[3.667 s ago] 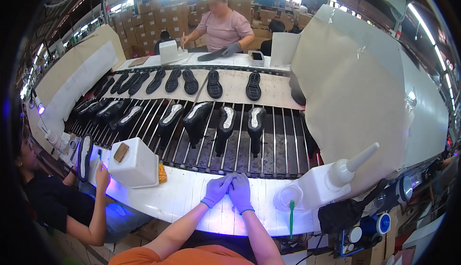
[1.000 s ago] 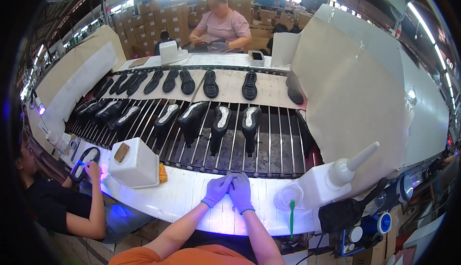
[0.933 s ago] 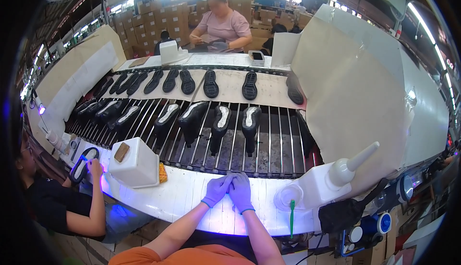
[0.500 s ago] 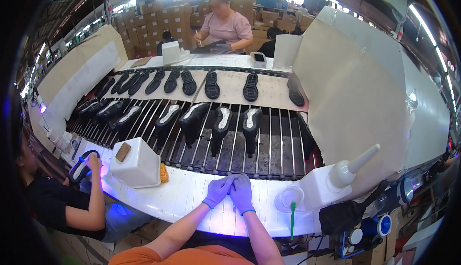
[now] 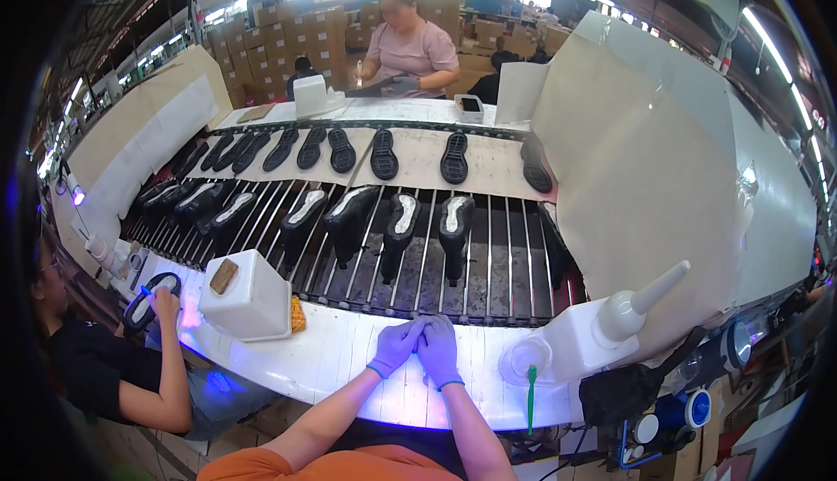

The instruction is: Apply glue or primer to shoe soles and components using a brush on a factory production line.

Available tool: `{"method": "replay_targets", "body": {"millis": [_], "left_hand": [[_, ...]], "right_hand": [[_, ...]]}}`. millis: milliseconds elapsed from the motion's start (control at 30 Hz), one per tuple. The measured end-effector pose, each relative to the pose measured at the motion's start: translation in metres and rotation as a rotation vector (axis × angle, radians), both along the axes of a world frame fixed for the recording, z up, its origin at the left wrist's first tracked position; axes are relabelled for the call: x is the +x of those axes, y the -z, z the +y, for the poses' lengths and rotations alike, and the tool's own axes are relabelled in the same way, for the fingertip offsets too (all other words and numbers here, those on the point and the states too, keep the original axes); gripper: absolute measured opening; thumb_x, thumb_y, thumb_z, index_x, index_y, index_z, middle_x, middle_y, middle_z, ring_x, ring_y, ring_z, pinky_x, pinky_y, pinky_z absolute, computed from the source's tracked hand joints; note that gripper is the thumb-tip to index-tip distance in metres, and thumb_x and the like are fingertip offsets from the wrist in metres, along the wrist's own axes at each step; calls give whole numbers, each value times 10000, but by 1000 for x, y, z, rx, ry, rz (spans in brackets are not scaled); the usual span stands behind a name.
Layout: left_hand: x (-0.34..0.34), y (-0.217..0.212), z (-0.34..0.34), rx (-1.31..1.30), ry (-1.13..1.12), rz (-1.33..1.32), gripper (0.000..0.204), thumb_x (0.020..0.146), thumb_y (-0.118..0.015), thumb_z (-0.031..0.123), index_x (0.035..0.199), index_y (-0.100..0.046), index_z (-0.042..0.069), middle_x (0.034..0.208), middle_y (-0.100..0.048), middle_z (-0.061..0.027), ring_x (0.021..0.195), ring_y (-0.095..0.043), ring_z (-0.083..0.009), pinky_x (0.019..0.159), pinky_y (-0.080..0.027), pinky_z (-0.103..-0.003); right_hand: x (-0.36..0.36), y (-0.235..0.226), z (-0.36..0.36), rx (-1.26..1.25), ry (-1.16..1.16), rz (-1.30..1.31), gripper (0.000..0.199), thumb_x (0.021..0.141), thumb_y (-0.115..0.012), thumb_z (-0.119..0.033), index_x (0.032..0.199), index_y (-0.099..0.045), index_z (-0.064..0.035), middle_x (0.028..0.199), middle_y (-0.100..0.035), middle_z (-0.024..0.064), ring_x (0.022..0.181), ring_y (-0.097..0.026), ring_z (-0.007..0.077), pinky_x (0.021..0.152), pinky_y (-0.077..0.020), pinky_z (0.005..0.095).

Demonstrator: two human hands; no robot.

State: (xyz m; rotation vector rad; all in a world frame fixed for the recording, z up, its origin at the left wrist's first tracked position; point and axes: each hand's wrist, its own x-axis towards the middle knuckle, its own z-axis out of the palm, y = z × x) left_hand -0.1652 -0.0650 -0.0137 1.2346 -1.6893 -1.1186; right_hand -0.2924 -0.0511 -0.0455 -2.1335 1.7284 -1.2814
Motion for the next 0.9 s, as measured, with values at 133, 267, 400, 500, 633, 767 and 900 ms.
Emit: {"method": "replay_targets", "body": {"millis": [133, 267, 400, 500, 633, 767, 900], "left_hand": [[0, -2, 1, -13, -3, -40, 335, 969, -489, 364, 1132, -689, 150, 673, -669, -86, 557, -633, -141, 554, -494, -274], [-2, -2, 1, -17, -1, -26, 312, 968, -510, 332, 1118, -693, 129, 646, -651, -70, 549, -618, -115, 532, -481, -261], [-3, 2, 0, -47, -15, 16, 290, 968, -528, 300, 1097, -701, 107, 609, -627, -49, 539, -599, -88, 511, -467, -248], [-1, 6, -2, -30, 1, -36, 339, 961, -484, 379, 1121, -690, 162, 740, -689, -115, 588, -661, -189, 570, -508, -306], [-1, 7, -3, -40, -9, -70, 341, 959, -483, 381, 1112, -691, 159, 734, -685, -117, 594, -665, -209, 573, -511, -320], [-2, 4, -2, -20, -6, -57, 343, 961, -483, 376, 1156, -667, 161, 688, -670, -105, 587, -663, -200, 562, -509, -318], [-4, 2, -1, 1, -29, -12, 353, 964, -485, 375, 1179, -650, 149, 658, -658, -95, 579, -660, -190, 553, -505, -312]], "right_hand": [[-1, -1, 0, 6, -17, -23, 204, 746, -591, -77, 928, -648, -5, 976, -641, 164, 1015, -576, 344, 1017, -385, 461], [-1, -2, 1, -8, 0, 8, 205, 747, -588, -78, 928, -648, -4, 975, -642, 164, 1006, -581, 340, 1026, -380, 465], [-1, -3, 2, -13, 8, 17, 197, 742, -593, -82, 914, -646, -4, 974, -643, 160, 1002, -584, 336, 1035, -376, 472], [0, -2, 2, -15, 7, 14, 185, 738, -596, -83, 898, -642, -4, 975, -643, 158, 1005, -584, 335, 1037, -376, 475], [-1, 0, 1, 6, -13, -6, 161, 743, -600, -87, 876, -636, -3, 980, -645, 158, 1017, -585, 338, 1040, -374, 477], [-1, 2, 0, 13, 11, 12, 174, 762, -602, -103, 897, -643, -1, 999, -651, 162, 1031, -587, 339, 1042, -371, 481], [-2, 3, 1, -3, 15, -10, 203, 783, -596, -119, 936, -652, 1, 1026, -655, 173, 1043, -587, 341, 1045, -366, 486]]}}
